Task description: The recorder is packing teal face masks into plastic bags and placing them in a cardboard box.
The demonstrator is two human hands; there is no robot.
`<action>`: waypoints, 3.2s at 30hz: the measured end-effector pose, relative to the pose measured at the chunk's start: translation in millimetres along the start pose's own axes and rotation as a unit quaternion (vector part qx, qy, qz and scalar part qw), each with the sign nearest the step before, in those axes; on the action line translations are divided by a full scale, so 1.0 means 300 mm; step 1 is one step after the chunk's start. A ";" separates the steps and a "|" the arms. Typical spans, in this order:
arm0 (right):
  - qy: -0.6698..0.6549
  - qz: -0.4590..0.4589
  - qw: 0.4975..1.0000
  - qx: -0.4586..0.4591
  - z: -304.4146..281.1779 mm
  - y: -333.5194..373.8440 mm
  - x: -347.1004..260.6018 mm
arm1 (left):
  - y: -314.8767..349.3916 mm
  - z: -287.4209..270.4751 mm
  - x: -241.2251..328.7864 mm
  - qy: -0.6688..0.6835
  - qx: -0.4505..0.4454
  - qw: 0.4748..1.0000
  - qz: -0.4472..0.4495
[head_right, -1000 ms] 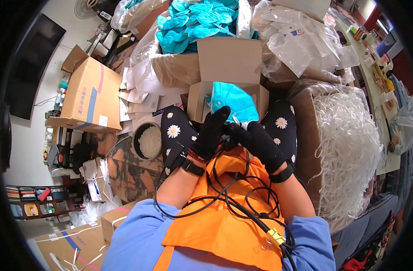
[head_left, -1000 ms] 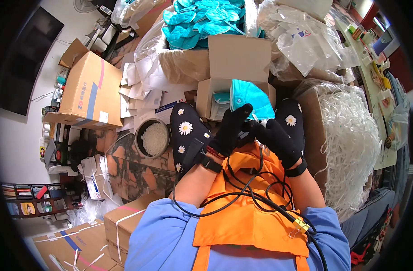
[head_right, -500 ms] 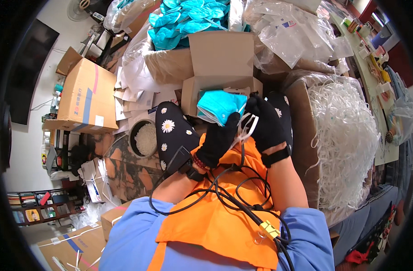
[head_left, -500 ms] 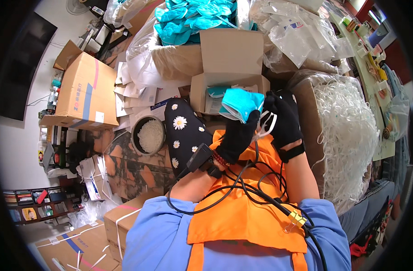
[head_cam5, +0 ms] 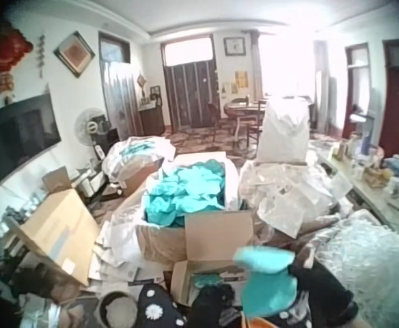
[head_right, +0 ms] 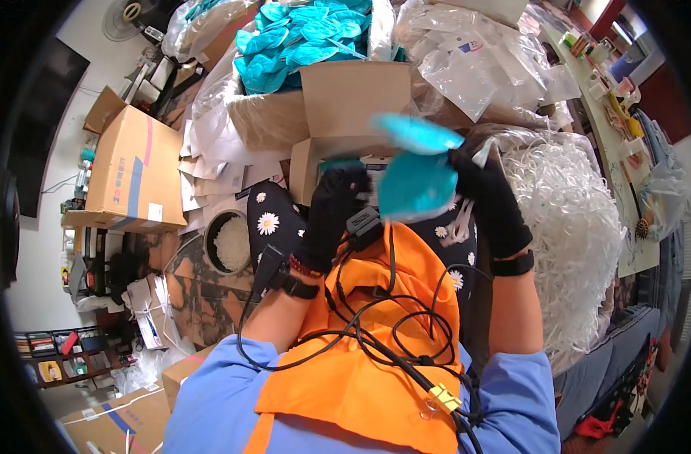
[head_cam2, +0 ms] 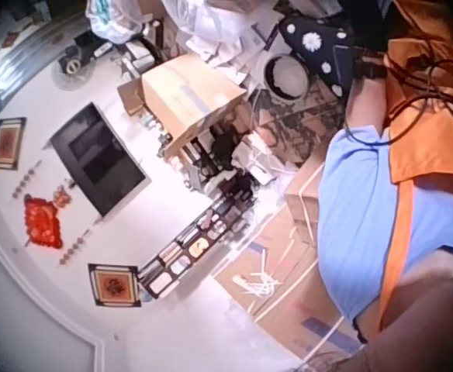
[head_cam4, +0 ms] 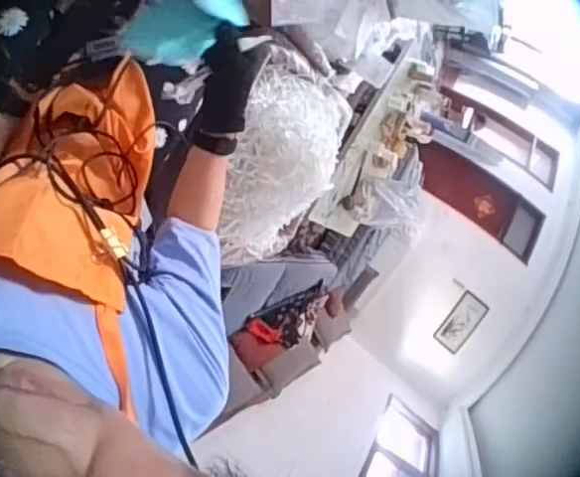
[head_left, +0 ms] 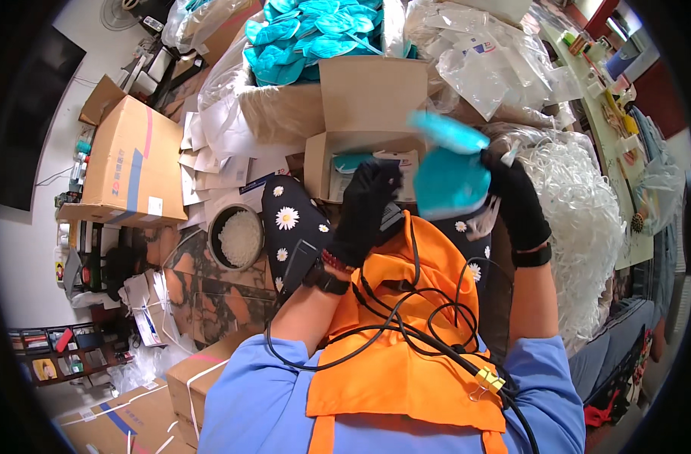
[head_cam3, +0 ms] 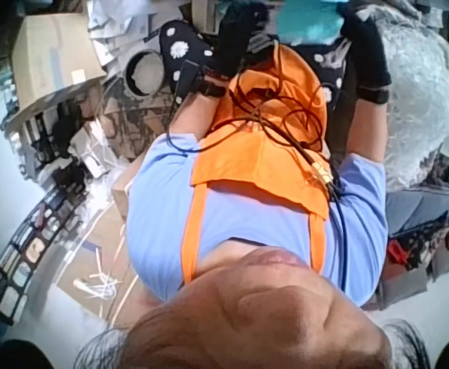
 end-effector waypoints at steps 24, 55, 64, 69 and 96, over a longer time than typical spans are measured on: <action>-0.045 0.030 0.998 -0.030 0.135 0.139 0.161 | 0.088 0.085 0.095 -0.410 -0.105 0.846 0.325; 0.040 -0.111 0.992 0.050 0.072 0.140 0.150 | 0.143 0.216 0.214 -0.470 -0.032 0.841 0.267; -0.070 -0.040 0.996 0.021 0.116 0.137 0.174 | 0.074 0.155 0.122 -0.535 -0.146 0.742 0.376; -0.277 0.109 0.952 0.066 0.081 0.108 0.192 | 0.139 0.179 0.139 -0.482 -0.223 0.742 0.408; -0.251 0.083 0.964 0.040 0.043 0.328 0.103 | 0.021 -0.055 0.080 -0.393 -0.116 0.846 0.340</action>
Point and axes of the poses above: each hand's wrist, its own y-axis away from the middle knuckle, its own z-axis out of the palm, x = y × z, the point moved 1 cm from there along -y, towards the middle knuckle, and after that the axes turned 9 degrees about x, right-handed, at the moved point
